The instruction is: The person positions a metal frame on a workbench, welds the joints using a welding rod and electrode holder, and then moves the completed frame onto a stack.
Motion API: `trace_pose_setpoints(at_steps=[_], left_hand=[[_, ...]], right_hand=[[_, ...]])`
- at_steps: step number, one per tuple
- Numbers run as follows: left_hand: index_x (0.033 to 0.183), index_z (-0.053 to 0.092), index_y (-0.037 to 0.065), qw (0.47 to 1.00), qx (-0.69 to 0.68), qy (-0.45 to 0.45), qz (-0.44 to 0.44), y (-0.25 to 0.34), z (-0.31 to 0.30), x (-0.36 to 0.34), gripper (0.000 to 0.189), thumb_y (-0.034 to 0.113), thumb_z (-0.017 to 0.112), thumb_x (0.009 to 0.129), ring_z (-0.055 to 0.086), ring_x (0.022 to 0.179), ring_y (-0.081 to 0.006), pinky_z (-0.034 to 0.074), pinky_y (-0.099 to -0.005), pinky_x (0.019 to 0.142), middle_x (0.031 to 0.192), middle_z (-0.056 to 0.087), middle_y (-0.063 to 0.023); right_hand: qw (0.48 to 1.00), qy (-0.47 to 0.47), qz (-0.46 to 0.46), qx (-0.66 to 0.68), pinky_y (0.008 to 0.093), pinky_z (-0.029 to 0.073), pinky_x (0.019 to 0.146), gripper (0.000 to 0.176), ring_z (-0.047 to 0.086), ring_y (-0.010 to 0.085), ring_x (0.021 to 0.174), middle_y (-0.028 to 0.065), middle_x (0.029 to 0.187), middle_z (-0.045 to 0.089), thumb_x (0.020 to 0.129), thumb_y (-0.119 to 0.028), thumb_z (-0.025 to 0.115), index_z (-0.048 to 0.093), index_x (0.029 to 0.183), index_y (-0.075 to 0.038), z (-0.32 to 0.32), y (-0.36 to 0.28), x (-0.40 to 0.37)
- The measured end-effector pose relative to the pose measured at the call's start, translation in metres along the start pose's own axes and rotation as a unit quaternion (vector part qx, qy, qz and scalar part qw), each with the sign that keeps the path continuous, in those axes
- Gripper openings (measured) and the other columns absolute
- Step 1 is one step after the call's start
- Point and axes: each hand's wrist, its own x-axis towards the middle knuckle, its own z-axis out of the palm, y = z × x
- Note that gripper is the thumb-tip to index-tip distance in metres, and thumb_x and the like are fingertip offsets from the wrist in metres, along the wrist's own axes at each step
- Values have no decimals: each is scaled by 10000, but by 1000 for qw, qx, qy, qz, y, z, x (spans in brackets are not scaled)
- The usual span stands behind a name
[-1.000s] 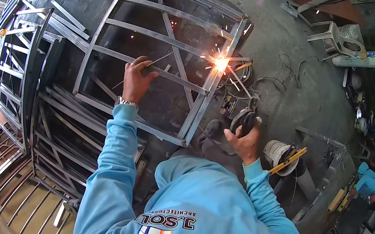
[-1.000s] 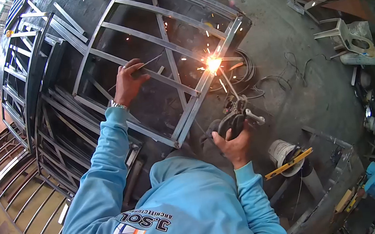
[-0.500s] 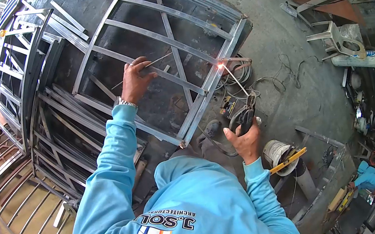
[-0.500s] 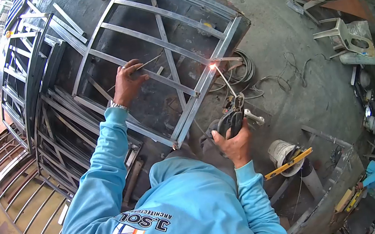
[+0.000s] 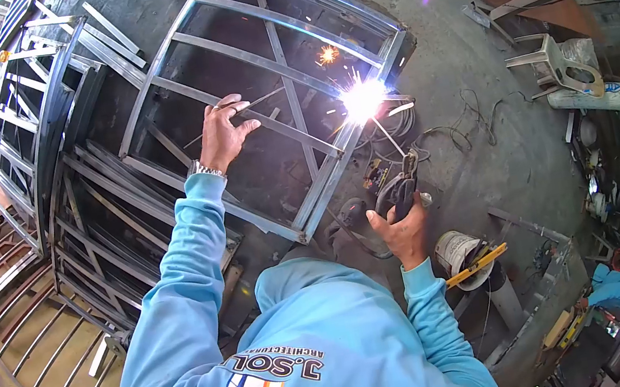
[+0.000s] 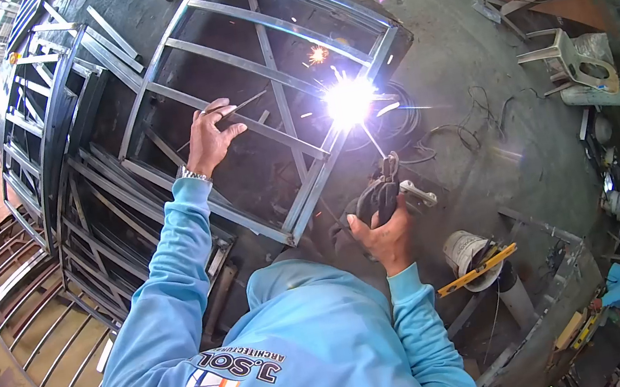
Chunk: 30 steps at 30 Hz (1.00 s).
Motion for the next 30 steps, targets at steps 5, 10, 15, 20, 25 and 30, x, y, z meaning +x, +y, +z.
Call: trace_pose_setpoints(at_steps=[5,10,15,20,25,30], left_hand=[[1140,760,78,1000,0,9,9,1,-1,-1,487,234,901,701,578,1178,-328,480,-421,1038,1310,670,-99],[1164,753,86,1000,-18,-20,-6,0,-5,0,509,176,887,682,573,1122,-312,462,-430,1038,1349,645,-57],[1196,741,72,998,-28,-46,-26,9,-10,1,478,204,826,744,560,1130,-307,441,-415,1070,1385,626,-51],[1185,742,42,997,-20,-16,-76,10,-4,1,415,259,739,831,559,1160,-310,445,-400,1071,1375,636,-80],[1135,754,30,988,-54,60,-128,22,5,13,330,251,705,894,589,1117,-311,459,-394,1038,1212,714,-112],[1115,755,87,984,2,165,-63,51,20,34,253,246,704,925,578,1130,-314,479,-393,974,1195,711,-80]], right_hand=[[1000,10,8,0,261,590,651,672,634,129,840,81,1015,630,687,-249,898,542,1175,48,1,4,1],[993,46,-54,98,207,493,591,547,560,45,696,3,886,582,706,-193,887,545,1092,-11,-4,2,-10],[990,49,-67,116,204,463,638,578,519,58,730,30,1032,615,724,-212,873,549,1156,-3,-27,-1,-6],[985,48,-77,144,214,465,620,562,517,68,701,-8,873,532,713,-234,899,527,1085,-37,-54,3,2],[985,-5,-128,118,197,456,558,571,519,43,640,7,853,568,732,-189,891,493,1093,2,-89,16,17],[984,-18,-126,127,223,462,592,527,528,64,642,-16,804,554,726,-192,890,512,1059,-34,-111,13,36]])
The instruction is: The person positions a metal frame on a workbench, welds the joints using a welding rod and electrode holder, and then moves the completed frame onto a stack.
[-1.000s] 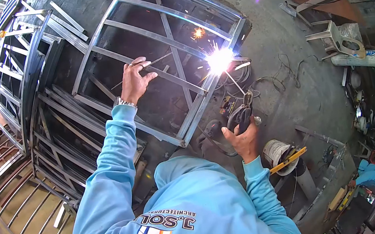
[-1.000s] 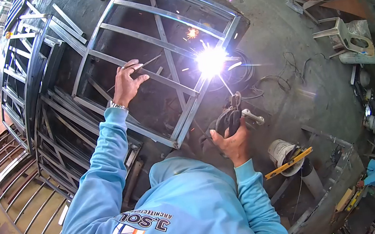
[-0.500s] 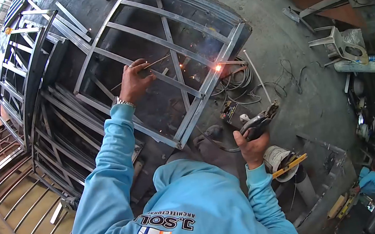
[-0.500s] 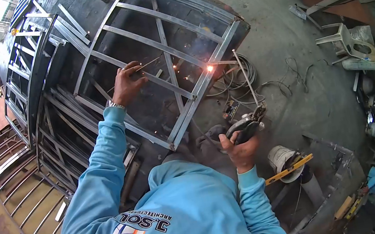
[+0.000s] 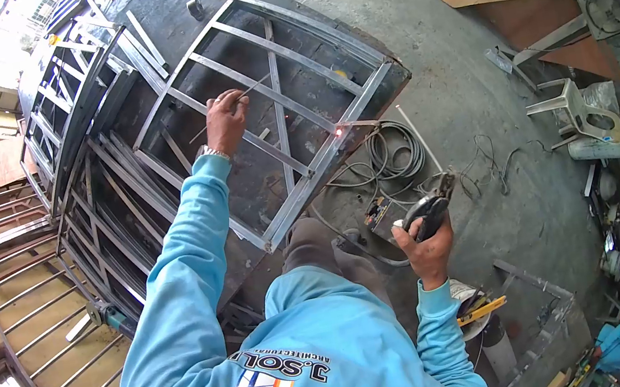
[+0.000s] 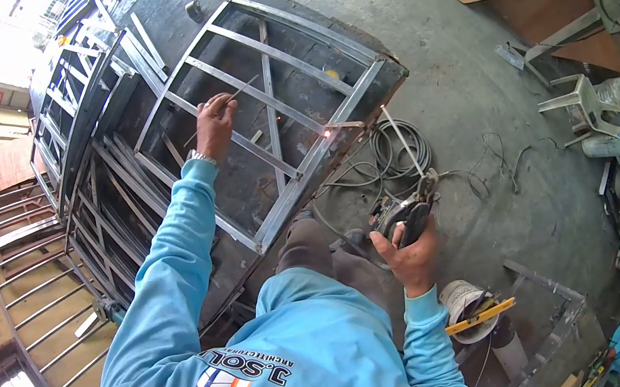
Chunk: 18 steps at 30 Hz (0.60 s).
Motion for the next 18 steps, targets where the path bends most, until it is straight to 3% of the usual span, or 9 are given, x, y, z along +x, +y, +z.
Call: trace_pose_setpoints(at_steps=[1,2,6,10,18], left_hand=[[1149,748,109,1000,12,-1,27,5,4,4,273,257,705,924,562,1160,-312,475,-392,980,1259,690,-67],[1283,682,161,998,38,-10,46,-1,15,8,386,300,703,924,525,1220,-309,451,-406,1014,1393,615,-41],[1424,563,205,995,95,-31,0,1,41,10,555,381,702,916,511,1240,-307,408,-436,1060,1528,492,-11],[1396,591,187,988,150,-24,-23,14,44,7,563,425,707,900,518,1224,-288,425,-411,1039,1537,481,18],[1371,609,187,982,184,-19,-23,15,46,4,534,407,695,892,513,1187,-272,417,-392,1015,1529,490,39]], right_hand=[[1000,-1,-2,-13,236,458,611,504,522,71,637,-32,771,537,720,-195,891,522,1033,-55,-2,0,6],[999,-8,4,-45,263,464,611,498,524,86,620,-23,738,544,717,-226,895,527,1006,-55,-3,-3,12],[989,-36,-10,-142,274,464,591,512,528,88,607,-15,709,554,715,-306,896,535,973,-51,-2,5,39],[980,-45,8,-195,310,545,552,609,633,137,636,62,776,642,676,-319,920,555,1015,33,12,4,66],[979,-60,52,-186,321,559,569,560,678,173,663,94,821,685,672,-279,911,562,1010,1,29,-5,96]])
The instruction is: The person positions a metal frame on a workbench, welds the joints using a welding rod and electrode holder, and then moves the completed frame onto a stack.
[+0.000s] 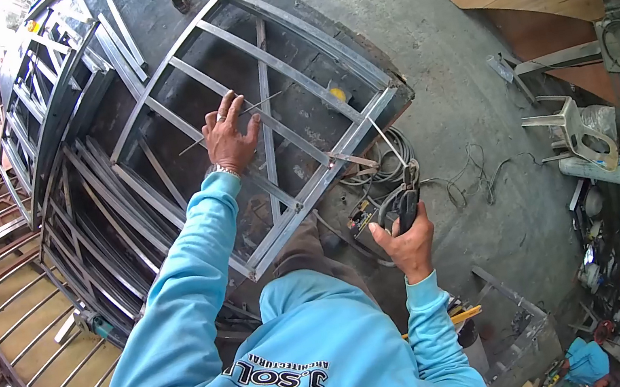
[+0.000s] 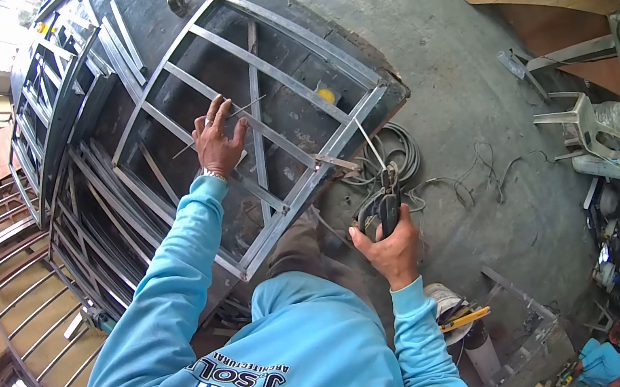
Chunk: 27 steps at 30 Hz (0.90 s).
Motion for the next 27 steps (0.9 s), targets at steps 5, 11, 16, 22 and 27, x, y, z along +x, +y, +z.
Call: trace_pose_setpoints(at_steps=[5,11,16,22,27], left_hand=[[1368,612,193,1000,2,10,9,0,0,0,534,410,692,887,503,1180,-264,399,-383,1014,1525,497,45],[1362,620,196,1000,5,14,9,-1,1,0,536,409,698,876,503,1172,-260,395,-379,1009,1522,503,49],[1362,622,199,1000,5,13,9,-1,1,0,539,415,698,874,497,1178,-258,394,-377,1009,1523,504,48],[1306,648,164,997,-12,57,42,-1,3,0,500,293,774,840,570,1140,-290,438,-411,987,1436,588,15],[1320,647,163,998,1,56,39,-2,3,1,514,301,772,840,561,1153,-297,438,-417,993,1440,585,-3]], right_hand=[[999,3,-33,-16,268,522,545,568,593,98,665,45,827,629,687,-292,905,558,1015,14,2,5,6],[1000,-4,-6,23,267,519,543,554,589,96,647,44,812,631,684,-286,902,560,1006,8,2,-8,7],[1000,-9,-8,-4,264,504,531,533,570,92,617,26,788,622,679,-272,900,560,990,-5,2,-9,7],[999,-11,-5,-43,250,490,538,519,547,80,615,8,774,599,676,-251,902,560,985,-14,2,1,4],[997,-31,48,-49,241,507,565,540,545,75,653,10,796,587,678,-243,908,556,1003,7,-1,-12,4]])
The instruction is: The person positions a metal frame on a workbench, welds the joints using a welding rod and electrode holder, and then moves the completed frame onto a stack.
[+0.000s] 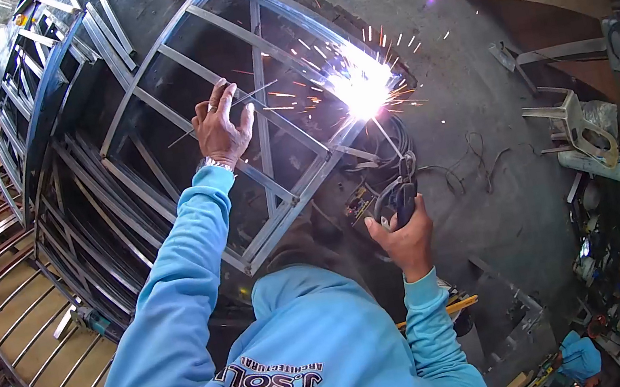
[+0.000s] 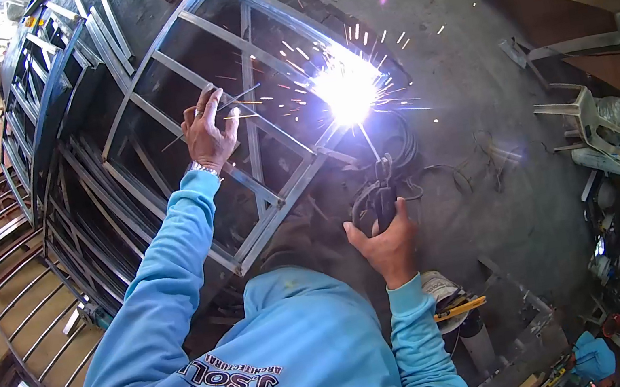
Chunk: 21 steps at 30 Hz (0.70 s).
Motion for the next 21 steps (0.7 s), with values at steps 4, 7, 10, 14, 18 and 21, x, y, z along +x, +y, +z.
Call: trace_pose_setpoints(at_steps=[4,7,10,14,18,21], left_hand=[[1356,621,156,1000,-14,-1,6,-1,0,0,548,339,747,855,539,1176,-298,420,-419,1018,1469,562,5],[1364,614,176,998,-6,-45,-31,5,-7,0,536,394,699,882,523,1180,-288,400,-422,1032,1531,499,43],[1367,611,189,998,-7,-42,-34,2,-3,-1,535,389,703,879,520,1179,-285,399,-413,1036,1532,497,42],[1372,607,194,998,-3,-49,-38,3,-5,1,535,383,704,881,516,1182,-283,395,-409,1042,1536,492,45],[1371,609,192,998,-9,-52,-39,3,-6,0,533,382,703,882,517,1181,-281,393,-411,1046,1530,500,46],[1366,615,188,999,-4,-42,-32,4,-5,0,530,382,704,881,521,1178,-280,395,-408,1044,1523,508,40]], right_hand=[[1000,15,-9,-11,235,506,573,537,543,76,675,25,854,585,693,-224,908,542,1017,-2,2,3,0],[983,65,-70,158,235,492,571,530,536,76,669,19,855,576,702,-214,901,535,1028,-12,9,9,-2],[987,61,-42,140,236,473,569,519,525,73,660,15,861,570,707,-219,895,531,1023,-26,0,6,-6],[994,37,-38,98,240,459,566,520,508,68,633,-3,811,554,707,-241,895,526,1008,-31,-5,7,-3],[995,28,-29,95,246,458,557,524,501,65,604,-27,742,537,699,-273,900,538,993,-35,-3,1,-2],[994,32,-37,100,247,456,544,523,507,65,602,-30,731,537,695,-282,901,546,988,-33,2,2,0]])
